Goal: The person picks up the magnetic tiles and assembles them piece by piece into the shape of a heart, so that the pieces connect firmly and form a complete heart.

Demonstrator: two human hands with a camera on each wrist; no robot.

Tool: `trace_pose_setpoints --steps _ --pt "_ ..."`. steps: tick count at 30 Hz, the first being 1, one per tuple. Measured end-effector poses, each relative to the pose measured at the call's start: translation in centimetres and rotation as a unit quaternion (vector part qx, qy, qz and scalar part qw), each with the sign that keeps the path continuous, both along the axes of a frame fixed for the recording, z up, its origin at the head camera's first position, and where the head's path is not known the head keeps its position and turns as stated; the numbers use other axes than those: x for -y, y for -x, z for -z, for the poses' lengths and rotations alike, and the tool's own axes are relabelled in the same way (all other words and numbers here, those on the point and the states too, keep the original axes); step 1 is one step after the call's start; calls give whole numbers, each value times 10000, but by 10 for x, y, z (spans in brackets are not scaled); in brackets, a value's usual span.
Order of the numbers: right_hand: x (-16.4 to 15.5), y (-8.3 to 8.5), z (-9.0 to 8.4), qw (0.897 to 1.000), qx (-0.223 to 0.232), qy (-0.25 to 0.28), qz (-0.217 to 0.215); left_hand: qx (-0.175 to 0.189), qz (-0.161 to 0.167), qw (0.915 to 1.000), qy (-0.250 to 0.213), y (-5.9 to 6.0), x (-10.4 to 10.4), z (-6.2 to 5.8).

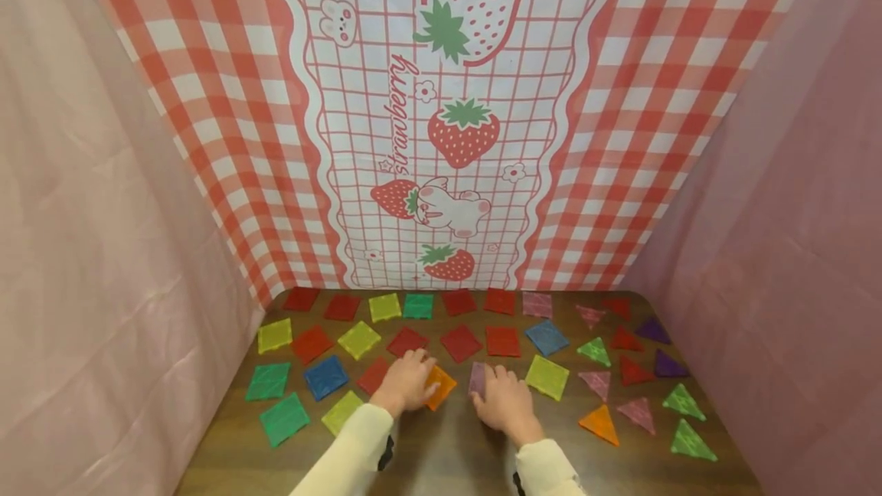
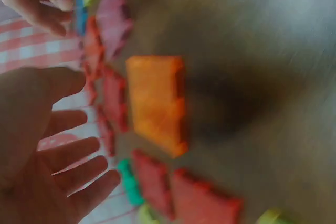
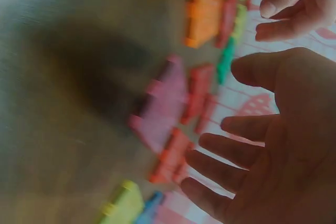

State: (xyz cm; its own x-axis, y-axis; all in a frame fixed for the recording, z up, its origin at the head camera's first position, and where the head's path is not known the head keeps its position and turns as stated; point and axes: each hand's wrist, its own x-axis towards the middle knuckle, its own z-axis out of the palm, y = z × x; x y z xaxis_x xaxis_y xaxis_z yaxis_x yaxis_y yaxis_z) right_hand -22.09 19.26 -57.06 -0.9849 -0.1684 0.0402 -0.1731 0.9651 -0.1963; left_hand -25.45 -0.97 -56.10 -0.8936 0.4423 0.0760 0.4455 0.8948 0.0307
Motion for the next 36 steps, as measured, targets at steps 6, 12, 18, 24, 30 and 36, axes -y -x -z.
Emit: trace_pose_setpoints --steps 6,12,18,24,30,36 --pt "3 -10 24 9975 697 76 -87 749 -65 9966 338 -18 -16 28" --pt "1 -21 37 9950 989 31 -110 949 -191 9944 420 -28 -21 40" --pt "0 -26 42 9962 845 105 -188 1140 87 9933 154 -26 -17 39" --pt "-1 -26 41 9960 753 239 -413 1494 318 9882 105 -21 -9 35" --pt "-3 -23 40 9958 792 172 -417 1769 445 9831 175 -20 -8 38" --pt "1 -21 40 9925 1052 270 -558 1643 767 9817 573 -17 -7 38"
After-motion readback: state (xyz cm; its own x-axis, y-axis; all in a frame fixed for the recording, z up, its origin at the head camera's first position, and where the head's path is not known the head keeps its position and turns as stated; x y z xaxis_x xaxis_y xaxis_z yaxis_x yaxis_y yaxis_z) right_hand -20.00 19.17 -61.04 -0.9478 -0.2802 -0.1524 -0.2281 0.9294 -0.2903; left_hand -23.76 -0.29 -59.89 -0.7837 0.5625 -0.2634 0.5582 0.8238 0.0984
